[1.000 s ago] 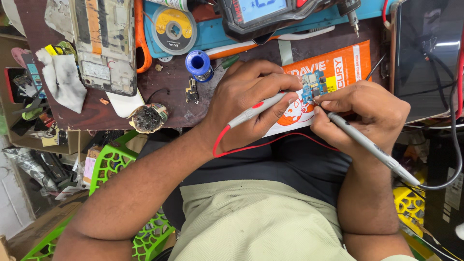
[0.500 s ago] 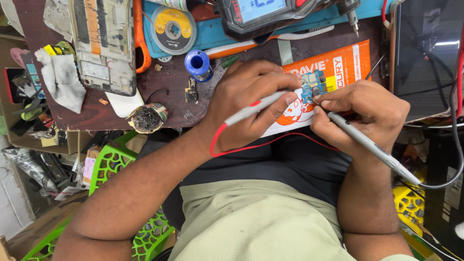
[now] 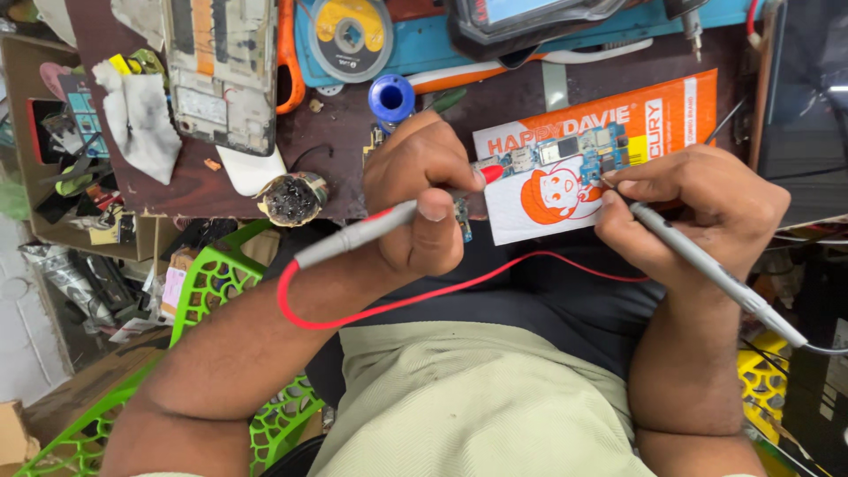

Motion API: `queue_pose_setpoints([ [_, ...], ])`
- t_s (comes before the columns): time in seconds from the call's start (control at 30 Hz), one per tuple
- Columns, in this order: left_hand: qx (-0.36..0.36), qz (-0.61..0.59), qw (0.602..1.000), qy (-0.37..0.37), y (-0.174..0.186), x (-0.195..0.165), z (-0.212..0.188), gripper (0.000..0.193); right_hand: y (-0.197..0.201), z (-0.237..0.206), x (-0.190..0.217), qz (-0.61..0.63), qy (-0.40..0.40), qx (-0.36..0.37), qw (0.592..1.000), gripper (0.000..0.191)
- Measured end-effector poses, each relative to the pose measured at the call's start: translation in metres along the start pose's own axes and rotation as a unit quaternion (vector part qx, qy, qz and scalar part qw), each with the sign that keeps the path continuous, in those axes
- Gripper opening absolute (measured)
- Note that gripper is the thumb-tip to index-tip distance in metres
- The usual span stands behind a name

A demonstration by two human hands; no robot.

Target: The person uses a multimeter to test a small blue circuit board. They hold the board with one hand and touch various points on it with the multimeter probes while observing the readings on the multimeter display.

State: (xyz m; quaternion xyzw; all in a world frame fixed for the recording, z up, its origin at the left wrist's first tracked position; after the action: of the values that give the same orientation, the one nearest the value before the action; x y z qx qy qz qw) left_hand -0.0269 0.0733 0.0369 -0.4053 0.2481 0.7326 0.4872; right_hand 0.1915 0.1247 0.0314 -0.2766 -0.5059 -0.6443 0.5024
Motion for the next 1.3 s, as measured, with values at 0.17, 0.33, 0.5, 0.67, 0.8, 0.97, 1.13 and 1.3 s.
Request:
queue_pose_setpoints([
  [0.17, -0.048, -0.037, 0.998, 0.027, 0.003, 0.012, -0.009, 0.05, 0.002, -0.002, -0.002, -0.014, 0.014, 0.007, 1.0, 0.019],
  [0.33, -0.056, -0.044, 0.996, 0.058, 0.004, 0.019, -0.015, 0.053, 0.001, -0.003, -0.003, -0.009, 0.015, 0.01, 1.0, 0.021],
  [0.5, -0.047, -0.038, 0.996, 0.059, 0.002, 0.019, -0.013, 0.053, 0.001, -0.001, -0.001, -0.014, 0.026, 0.01, 1.0, 0.021],
  [0.67, -0.041, -0.03, 0.997, 0.065, 0.001, 0.02, -0.012, 0.051, 0.003, -0.004, -0.006, -0.007, 0.008, 0.005, 1.0, 0.021],
  [0.8, -0.038, -0.048, 0.995, 0.077, -0.001, 0.022, -0.012, 0.049, 0.005, -0.006, -0.015, -0.005, 0.007, 0.011, 1.0, 0.017],
  [0.97, -0.028, -0.055, 0.995, 0.084, -0.003, 0.023, -0.013, 0.049, 0.02, -0.013, -0.043, 0.124, -0.09, -0.057, 0.987, 0.019],
  [1.13, -0.022, -0.05, 0.995, 0.082, -0.003, 0.021, -0.012, 0.049, 0.029, -0.019, -0.063, 0.178, -0.096, -0.097, 0.974, 0.03],
  [1.3, -0.012, -0.028, 0.998, 0.063, -0.004, 0.017, -0.008, 0.046, 0.03, -0.019, -0.062, 0.176, -0.039, -0.091, 0.979, 0.046],
])
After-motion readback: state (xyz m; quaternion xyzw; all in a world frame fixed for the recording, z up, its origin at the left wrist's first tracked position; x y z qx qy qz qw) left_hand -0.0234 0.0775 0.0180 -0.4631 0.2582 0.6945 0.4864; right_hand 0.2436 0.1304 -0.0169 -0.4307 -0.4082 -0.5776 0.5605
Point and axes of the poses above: each hand's wrist, its own z-axis towards the middle knuckle, its own y-axis out of the back of the hand, x = y × z, the point moved 10 cm from there along z, towards the middle knuckle, and after that the axes turned 15 degrees about -x, right-handed, at the moved point
